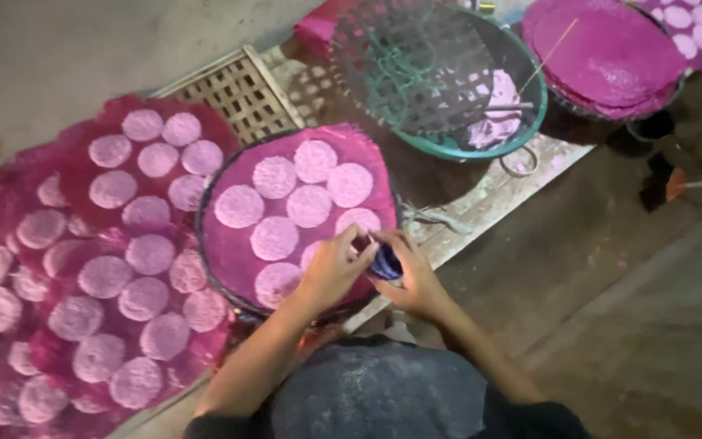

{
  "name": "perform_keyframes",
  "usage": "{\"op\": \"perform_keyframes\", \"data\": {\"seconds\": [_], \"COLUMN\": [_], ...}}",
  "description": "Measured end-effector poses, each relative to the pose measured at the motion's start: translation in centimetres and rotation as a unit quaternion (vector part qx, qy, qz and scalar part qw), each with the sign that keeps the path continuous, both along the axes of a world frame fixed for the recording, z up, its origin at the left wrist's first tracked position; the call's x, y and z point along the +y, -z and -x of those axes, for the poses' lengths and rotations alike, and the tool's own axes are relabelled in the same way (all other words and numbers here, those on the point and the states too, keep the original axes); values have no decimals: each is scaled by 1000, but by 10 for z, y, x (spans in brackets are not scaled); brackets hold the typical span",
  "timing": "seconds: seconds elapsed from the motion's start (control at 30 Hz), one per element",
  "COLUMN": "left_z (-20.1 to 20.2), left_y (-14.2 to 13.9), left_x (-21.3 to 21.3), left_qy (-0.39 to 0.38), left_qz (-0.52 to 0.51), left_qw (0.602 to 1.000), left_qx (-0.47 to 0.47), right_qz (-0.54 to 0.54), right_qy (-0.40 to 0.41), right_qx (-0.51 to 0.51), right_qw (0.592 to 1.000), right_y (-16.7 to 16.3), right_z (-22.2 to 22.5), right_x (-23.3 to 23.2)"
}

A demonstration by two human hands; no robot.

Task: The person scoops pink batter into a handheld mold, presses it into circular indentations on a pink mat, and then places the filled mat into a steamer. They repeat this process to fill multiple mats with batter circles.

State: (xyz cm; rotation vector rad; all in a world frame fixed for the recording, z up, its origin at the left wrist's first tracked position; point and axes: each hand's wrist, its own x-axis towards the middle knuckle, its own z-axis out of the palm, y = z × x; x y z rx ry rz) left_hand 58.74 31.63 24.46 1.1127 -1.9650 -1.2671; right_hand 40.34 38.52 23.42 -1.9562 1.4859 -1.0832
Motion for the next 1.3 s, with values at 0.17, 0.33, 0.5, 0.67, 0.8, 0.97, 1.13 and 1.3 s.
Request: {"op": "perform_keyframes", "data": {"seconds": [0.17,0.33,0.5,0.67,0.8,0.97,1.13,1.3], "left_z": [-5,-59,-78,-82,-92,-103,-108,-117], "left_y": [2,23,51,79,106,117,111,101], "left_x": [24,42,60,43,5,-29,-27,-21], "left_qy": [-200,-485,-553,-590,-534,-571,-574,-533], "left_qz": [38,160,103,113,120,68,61,95], "left_qw": [978,855,795,758,713,694,762,841], "left_qx": [48,-90,-228,-254,-437,-434,-292,-1], "right_qz": [23,11,-25,114,121,165,141,191], "right_qy": [123,162,84,-65,-93,-41,-12,-34], "right_qx": [53,161,226,60,105,177,84,159], "right_qw": [991,973,970,989,983,969,986,968], "right_y": [65,139,143,110,95,95,90,71], "right_z": [134,218,219,178,130,81,56,52], "right_x": [-38,-108,-126,-93,-159,-229,-234,-234]}}
